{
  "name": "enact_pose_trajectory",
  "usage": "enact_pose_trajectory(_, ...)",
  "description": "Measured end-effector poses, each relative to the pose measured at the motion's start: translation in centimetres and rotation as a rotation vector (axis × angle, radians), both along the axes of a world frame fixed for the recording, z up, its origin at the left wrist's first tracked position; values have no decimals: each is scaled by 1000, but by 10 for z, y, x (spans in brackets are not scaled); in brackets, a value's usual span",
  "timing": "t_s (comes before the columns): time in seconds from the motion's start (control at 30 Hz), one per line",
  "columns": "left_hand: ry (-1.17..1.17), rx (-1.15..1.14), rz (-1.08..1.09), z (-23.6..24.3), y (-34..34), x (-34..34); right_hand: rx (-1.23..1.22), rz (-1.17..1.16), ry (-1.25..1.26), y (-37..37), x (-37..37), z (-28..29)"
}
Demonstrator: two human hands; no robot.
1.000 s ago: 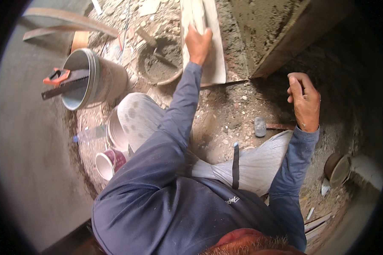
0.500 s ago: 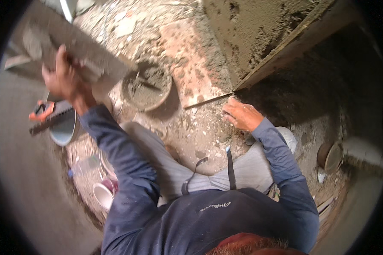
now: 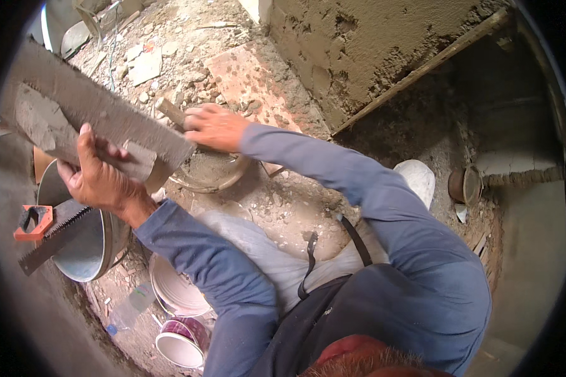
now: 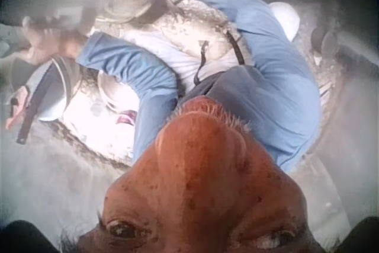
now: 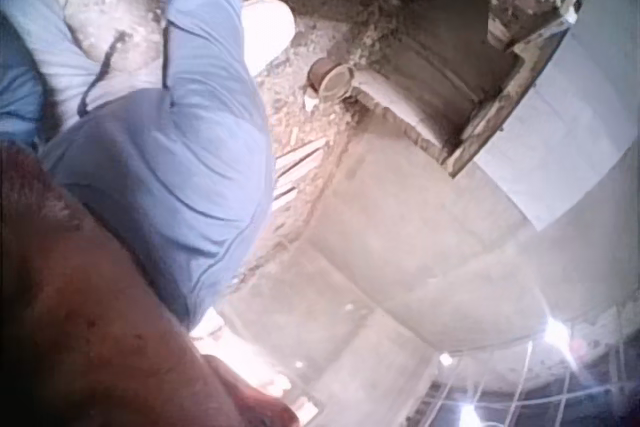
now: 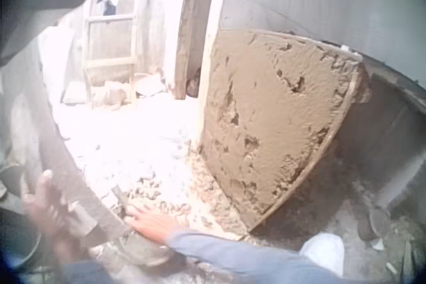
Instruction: The person applies plaster to a corner of a wall using a trowel and a wooden board to level and smooth the surface.
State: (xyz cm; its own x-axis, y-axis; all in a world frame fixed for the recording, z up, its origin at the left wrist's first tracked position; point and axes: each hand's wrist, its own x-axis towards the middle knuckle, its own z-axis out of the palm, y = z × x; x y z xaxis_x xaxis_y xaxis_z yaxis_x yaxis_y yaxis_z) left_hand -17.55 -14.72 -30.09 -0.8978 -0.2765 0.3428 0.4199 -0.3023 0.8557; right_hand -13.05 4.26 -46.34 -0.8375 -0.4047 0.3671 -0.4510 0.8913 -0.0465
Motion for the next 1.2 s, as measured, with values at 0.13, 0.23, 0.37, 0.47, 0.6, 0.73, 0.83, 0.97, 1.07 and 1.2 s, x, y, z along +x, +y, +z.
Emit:
enact_pose_trajectory(0.13, -39, -67, 27, 0, -18, -13, 502, -78, -140, -26, -77, -31)
enact_pose_trajectory(0.23, -41, 23, -31, -3, -34, -13, 688, -96, -139, -38, -90, -45)
enact_pose_trajectory(0.37, -65, 84, -65, -7, -51, -20, 880, -20, -67, -20, -85, -36)
enact_pose_trajectory(0.47, -98, 96, -52, -10, -54, -23, 979, -93, -26, -1, -82, -26)
enact_pose_trajectory(0.6, -107, 135, -86, -20, -35, -29, 1036, -99, 3, 78, -57, -14)
enact_pose_trajectory(0.73, -72, 130, -57, -21, -45, -28, 585, -274, -387, 86, 18, 39)
enact_pose_trajectory(0.83, -75, 120, -48, -25, -26, -33, -29, -393, -200, 114, 116, -10)
enact_pose_trajectory(0.97, -73, 89, -89, -25, -23, -30, -1019, -834, -933, 79, 219, 25)
enact_pose_trajectory(1.07, -72, 129, -186, -29, 2, -29, -1430, -1186, -879, 59, 296, -20)
enact_pose_trajectory(1.2, -97, 120, -166, -34, 45, -21, -1698, -1471, -718, 47, 321, -71)
